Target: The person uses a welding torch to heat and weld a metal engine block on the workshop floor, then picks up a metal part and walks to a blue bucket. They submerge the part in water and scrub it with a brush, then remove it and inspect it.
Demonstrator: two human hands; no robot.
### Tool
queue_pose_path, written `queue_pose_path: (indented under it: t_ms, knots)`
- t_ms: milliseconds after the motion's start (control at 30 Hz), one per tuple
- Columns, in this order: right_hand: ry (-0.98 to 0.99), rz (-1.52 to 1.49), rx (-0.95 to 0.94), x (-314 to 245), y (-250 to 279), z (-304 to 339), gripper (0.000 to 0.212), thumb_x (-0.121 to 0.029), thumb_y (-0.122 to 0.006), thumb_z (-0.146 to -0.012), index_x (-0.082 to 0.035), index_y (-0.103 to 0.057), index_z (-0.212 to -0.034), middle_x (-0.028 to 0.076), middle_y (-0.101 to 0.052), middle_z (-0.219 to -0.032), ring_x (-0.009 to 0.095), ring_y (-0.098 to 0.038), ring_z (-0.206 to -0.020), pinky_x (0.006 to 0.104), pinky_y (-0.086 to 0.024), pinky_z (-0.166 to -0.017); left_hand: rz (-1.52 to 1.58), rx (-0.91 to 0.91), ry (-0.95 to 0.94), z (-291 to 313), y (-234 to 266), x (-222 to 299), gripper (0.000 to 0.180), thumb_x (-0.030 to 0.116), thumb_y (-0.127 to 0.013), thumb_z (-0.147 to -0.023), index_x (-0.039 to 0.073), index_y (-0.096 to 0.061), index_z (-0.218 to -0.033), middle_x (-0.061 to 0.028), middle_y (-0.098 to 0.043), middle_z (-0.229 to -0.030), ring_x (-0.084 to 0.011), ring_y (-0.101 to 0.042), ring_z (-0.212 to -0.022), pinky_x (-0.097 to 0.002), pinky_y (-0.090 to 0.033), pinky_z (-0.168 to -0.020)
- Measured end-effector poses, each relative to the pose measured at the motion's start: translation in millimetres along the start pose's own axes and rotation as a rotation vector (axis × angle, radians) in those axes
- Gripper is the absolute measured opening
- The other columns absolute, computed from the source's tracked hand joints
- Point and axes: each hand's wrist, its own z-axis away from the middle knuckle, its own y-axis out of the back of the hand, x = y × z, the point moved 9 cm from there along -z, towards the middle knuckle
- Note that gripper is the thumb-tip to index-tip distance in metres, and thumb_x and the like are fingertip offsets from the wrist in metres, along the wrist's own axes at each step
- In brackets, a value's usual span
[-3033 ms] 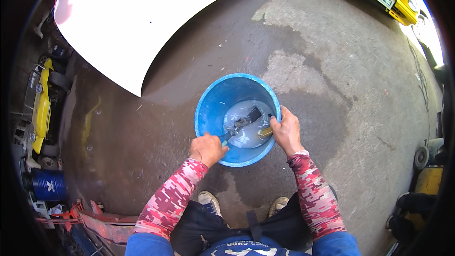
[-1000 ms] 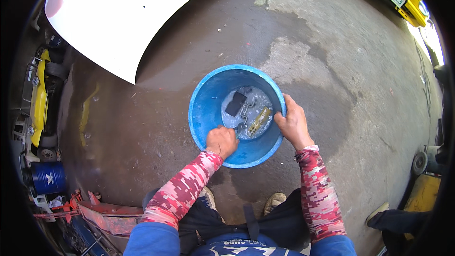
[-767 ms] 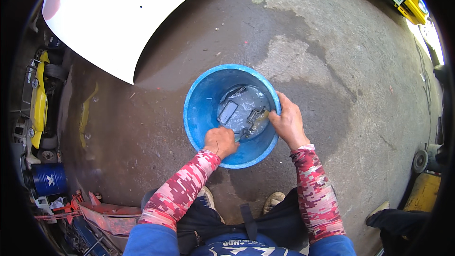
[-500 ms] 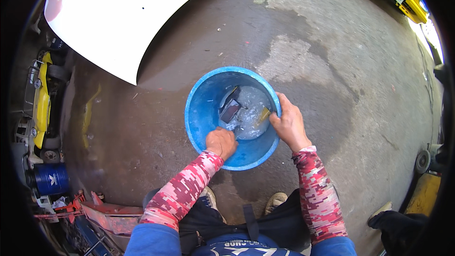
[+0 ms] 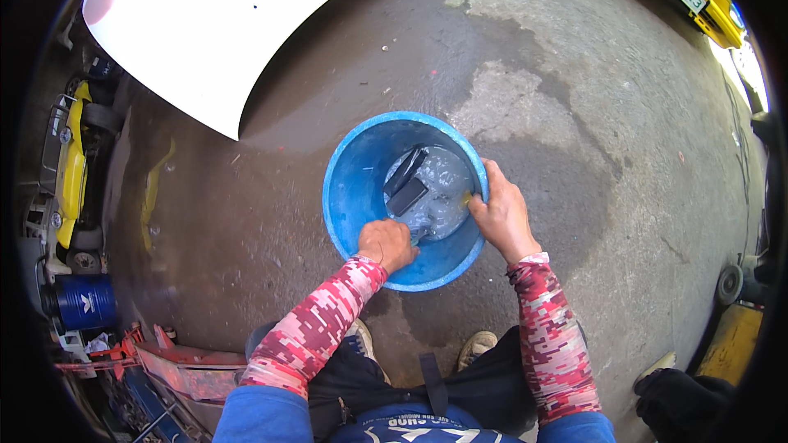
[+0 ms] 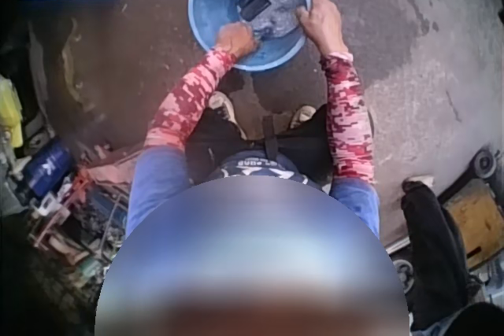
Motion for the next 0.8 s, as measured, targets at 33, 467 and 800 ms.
queue_pose_path:
  t_ms: [33, 467, 800]
  knots:
    - [0.006, 0.004, 0.010, -0.6, 0.8, 0.7, 0.051, -0.009, -0.056, -0.078, -0.009, -0.054, -0.129, 0.026, -0.069, -0.093, 0.046, -0.066, -0.089, 0.0534, -0.051, -0.080, -0.005, 0.031, 0.030, 0.8, 2.5, -2.8, 0.046, 0.050, -0.072, -0.082, 0.005, -0.076, -0.092, -0.0198, -0.072, -0.091, -0.0334, -0.072, -0.083, -0.0421, -0.058, -0.075]
    - [-0.005, 0.017, 0.038, -4.2, 1.9, 6.7, 0.052, -0.009, -0.057, -0.078, -0.008, -0.053, -0.129, 0.027, -0.069, -0.096, 0.047, -0.066, -0.092, 0.0535, -0.051, -0.082, -0.027, 0.104, 0.076, 9.9, 2.3, -9.1, 0.048, 0.051, -0.072, -0.081, 0.004, -0.075, -0.090, -0.0188, -0.073, -0.090, -0.0326, -0.072, -0.085, -0.0423, -0.057, -0.075]
    - [-0.025, 0.045, 0.036, -2.0, 3.5, 10.8, 0.051, -0.010, -0.057, -0.079, -0.007, -0.053, -0.130, 0.027, -0.069, -0.099, 0.047, -0.066, -0.095, 0.0523, -0.052, -0.083, -0.025, 0.081, 0.049, 9.5, -1.2, -5.4, 0.048, 0.052, -0.073, -0.080, 0.005, -0.076, -0.090, -0.0180, -0.072, -0.091, -0.0315, -0.072, -0.086, -0.0410, -0.057, -0.077]
